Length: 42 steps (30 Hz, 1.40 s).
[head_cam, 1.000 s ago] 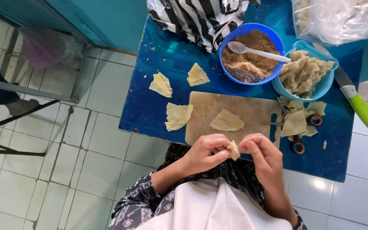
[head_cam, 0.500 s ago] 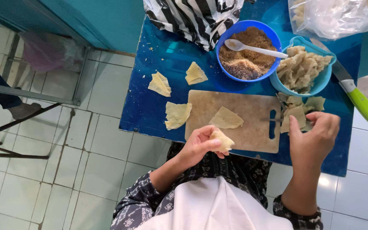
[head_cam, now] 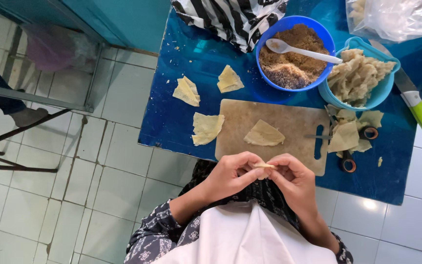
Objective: The person sits at a blue table folding thin square pastry wrappers, pinching and rolling each wrapper by hand into a filled roll and setting it aside. They occasionally spoon a brown sugar mixture from a bowl onto a wrapper and, near the end, use scissors to trim a wrapper.
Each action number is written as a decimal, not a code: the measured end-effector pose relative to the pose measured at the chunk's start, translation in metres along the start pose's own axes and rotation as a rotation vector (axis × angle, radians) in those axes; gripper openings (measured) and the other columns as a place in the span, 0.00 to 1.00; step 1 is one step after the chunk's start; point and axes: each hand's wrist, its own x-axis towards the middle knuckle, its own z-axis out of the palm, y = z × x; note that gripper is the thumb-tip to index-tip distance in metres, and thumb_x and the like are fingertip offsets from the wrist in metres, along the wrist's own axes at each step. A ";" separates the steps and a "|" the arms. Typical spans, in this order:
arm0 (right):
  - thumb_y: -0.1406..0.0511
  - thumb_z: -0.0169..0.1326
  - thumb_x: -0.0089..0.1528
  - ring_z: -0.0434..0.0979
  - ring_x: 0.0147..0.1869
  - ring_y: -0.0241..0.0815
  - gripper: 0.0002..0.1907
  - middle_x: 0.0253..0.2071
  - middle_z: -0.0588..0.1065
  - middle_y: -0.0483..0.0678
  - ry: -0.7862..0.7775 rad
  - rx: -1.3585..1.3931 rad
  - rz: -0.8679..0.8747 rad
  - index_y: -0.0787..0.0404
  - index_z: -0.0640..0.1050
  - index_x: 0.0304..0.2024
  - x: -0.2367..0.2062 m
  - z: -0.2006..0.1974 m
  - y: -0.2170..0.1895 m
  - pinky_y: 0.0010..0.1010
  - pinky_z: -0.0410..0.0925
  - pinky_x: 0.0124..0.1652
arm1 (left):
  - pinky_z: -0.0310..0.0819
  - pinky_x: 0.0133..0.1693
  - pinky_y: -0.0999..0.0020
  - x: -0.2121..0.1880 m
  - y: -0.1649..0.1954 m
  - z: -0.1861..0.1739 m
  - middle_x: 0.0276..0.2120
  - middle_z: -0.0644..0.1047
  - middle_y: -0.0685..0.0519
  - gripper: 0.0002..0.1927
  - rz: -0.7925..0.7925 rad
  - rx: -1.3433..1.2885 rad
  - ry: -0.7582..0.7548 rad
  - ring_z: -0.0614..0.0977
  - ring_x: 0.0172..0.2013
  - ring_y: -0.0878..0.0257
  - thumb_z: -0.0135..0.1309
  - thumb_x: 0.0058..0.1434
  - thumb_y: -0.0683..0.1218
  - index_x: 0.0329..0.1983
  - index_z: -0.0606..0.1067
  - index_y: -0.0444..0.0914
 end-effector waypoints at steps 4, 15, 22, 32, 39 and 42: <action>0.78 0.54 0.64 0.79 0.46 0.31 0.07 0.43 0.76 0.47 -0.042 -0.006 0.043 0.71 0.77 0.45 0.001 -0.009 -0.007 0.20 0.71 0.46 | 0.78 0.35 0.76 0.005 0.007 0.004 0.39 0.78 0.53 0.09 0.169 0.296 0.111 0.81 0.36 0.72 0.61 0.65 0.43 0.43 0.77 0.32; 0.78 0.56 0.64 0.80 0.45 0.33 0.07 0.43 0.78 0.48 0.113 0.139 -0.018 0.72 0.77 0.45 -0.003 -0.004 -0.007 0.23 0.73 0.44 | 0.78 0.44 0.78 0.014 -0.001 0.010 0.40 0.81 0.55 0.09 -0.061 -0.118 -0.012 0.83 0.42 0.73 0.56 0.69 0.42 0.49 0.76 0.32; 0.76 0.53 0.68 0.81 0.43 0.36 0.08 0.42 0.79 0.48 0.380 -0.311 -0.178 0.65 0.80 0.46 -0.005 -0.032 -0.026 0.24 0.72 0.43 | 0.79 0.43 0.75 0.020 -0.021 0.018 0.40 0.81 0.54 0.09 -0.061 -0.211 0.062 0.83 0.40 0.71 0.56 0.69 0.40 0.50 0.77 0.30; 0.73 0.59 0.63 0.74 0.57 0.55 0.09 0.50 0.77 0.52 0.430 -1.194 -0.317 0.62 0.81 0.45 0.001 -0.113 -0.049 0.42 0.68 0.57 | 0.77 0.34 0.77 0.031 0.000 0.012 0.33 0.81 0.54 0.08 -0.005 0.035 0.126 0.81 0.31 0.72 0.58 0.67 0.40 0.46 0.78 0.32; 0.73 0.61 0.56 0.74 0.56 0.57 0.12 0.49 0.77 0.54 0.184 -1.215 -0.507 0.61 0.81 0.43 0.041 -0.120 -0.057 0.44 0.67 0.55 | 0.77 0.39 0.62 0.080 0.020 0.049 0.37 0.79 0.48 0.06 0.451 0.537 -0.004 0.82 0.37 0.51 0.58 0.68 0.45 0.42 0.78 0.37; 0.72 0.61 0.60 0.76 0.55 0.54 0.09 0.47 0.78 0.52 0.219 -1.070 -0.498 0.60 0.80 0.43 0.046 -0.131 -0.046 0.41 0.69 0.54 | 0.76 0.41 0.57 0.104 0.015 0.066 0.36 0.79 0.45 0.07 0.444 0.636 -0.036 0.82 0.39 0.46 0.56 0.67 0.46 0.40 0.78 0.37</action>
